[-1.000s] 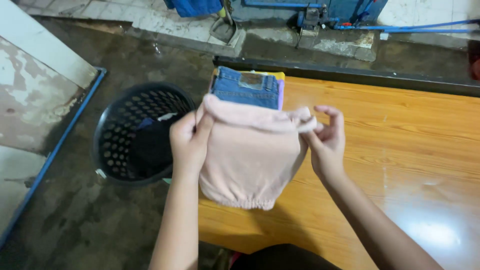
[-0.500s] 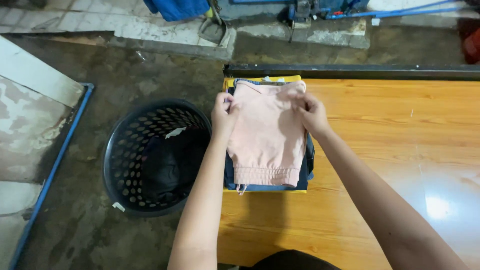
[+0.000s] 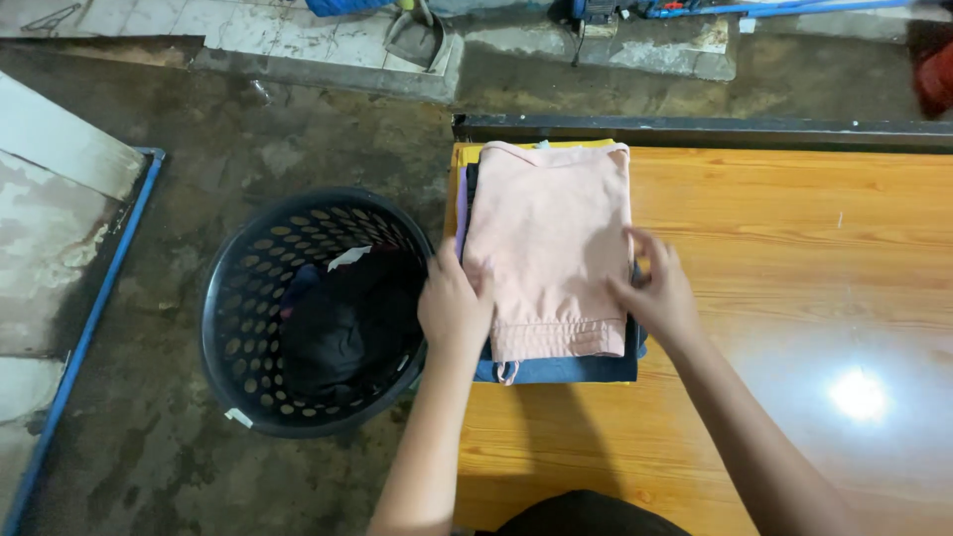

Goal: The person folds a pair of blue jeans on a wooden table, smoothing and aligning the legs before folding them into a compact rectangle. Then, the person folds a pair of light pink shorts and places them on top of the jeans.

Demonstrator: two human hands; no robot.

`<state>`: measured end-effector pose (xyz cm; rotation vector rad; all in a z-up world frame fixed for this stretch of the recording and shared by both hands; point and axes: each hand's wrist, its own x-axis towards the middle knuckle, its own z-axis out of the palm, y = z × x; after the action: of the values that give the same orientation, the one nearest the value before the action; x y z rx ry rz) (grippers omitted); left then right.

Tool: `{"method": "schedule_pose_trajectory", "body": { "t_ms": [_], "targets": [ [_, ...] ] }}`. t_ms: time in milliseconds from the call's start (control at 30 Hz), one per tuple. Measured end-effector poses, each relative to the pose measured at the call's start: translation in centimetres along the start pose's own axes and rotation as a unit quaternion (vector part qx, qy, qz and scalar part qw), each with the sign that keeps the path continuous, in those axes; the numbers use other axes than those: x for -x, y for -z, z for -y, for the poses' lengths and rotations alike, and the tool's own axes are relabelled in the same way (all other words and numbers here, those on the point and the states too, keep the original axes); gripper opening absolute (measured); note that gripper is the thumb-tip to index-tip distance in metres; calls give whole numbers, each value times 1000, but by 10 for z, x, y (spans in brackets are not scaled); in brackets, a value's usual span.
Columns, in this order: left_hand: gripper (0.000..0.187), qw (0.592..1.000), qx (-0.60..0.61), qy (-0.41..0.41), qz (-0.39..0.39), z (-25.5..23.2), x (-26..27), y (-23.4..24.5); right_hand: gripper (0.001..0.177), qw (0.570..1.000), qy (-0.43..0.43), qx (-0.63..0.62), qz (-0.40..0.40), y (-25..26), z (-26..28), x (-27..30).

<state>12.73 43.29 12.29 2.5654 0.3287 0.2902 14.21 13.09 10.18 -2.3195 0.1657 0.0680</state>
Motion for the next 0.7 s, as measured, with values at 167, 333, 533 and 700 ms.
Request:
{"method": "schedule_pose_trajectory", "body": {
  "t_ms": [167, 333, 533, 700],
  "targets": [
    [77, 989, -49, 33, 132, -5, 65, 15, 79, 993, -90, -63, 38, 5, 16, 67],
    [75, 984, 130, 14, 117, -5, 78, 32, 67, 983, -92, -159, 18, -12, -18, 75],
    [71, 957, 233, 38, 171, 29, 73, 14, 51, 968, -81, -239, 13, -15, -11, 89],
    [72, 984, 29, -11, 175, 21, 77, 32, 43, 989, -25, -135, -57, -13, -4, 95]
  ]
}}
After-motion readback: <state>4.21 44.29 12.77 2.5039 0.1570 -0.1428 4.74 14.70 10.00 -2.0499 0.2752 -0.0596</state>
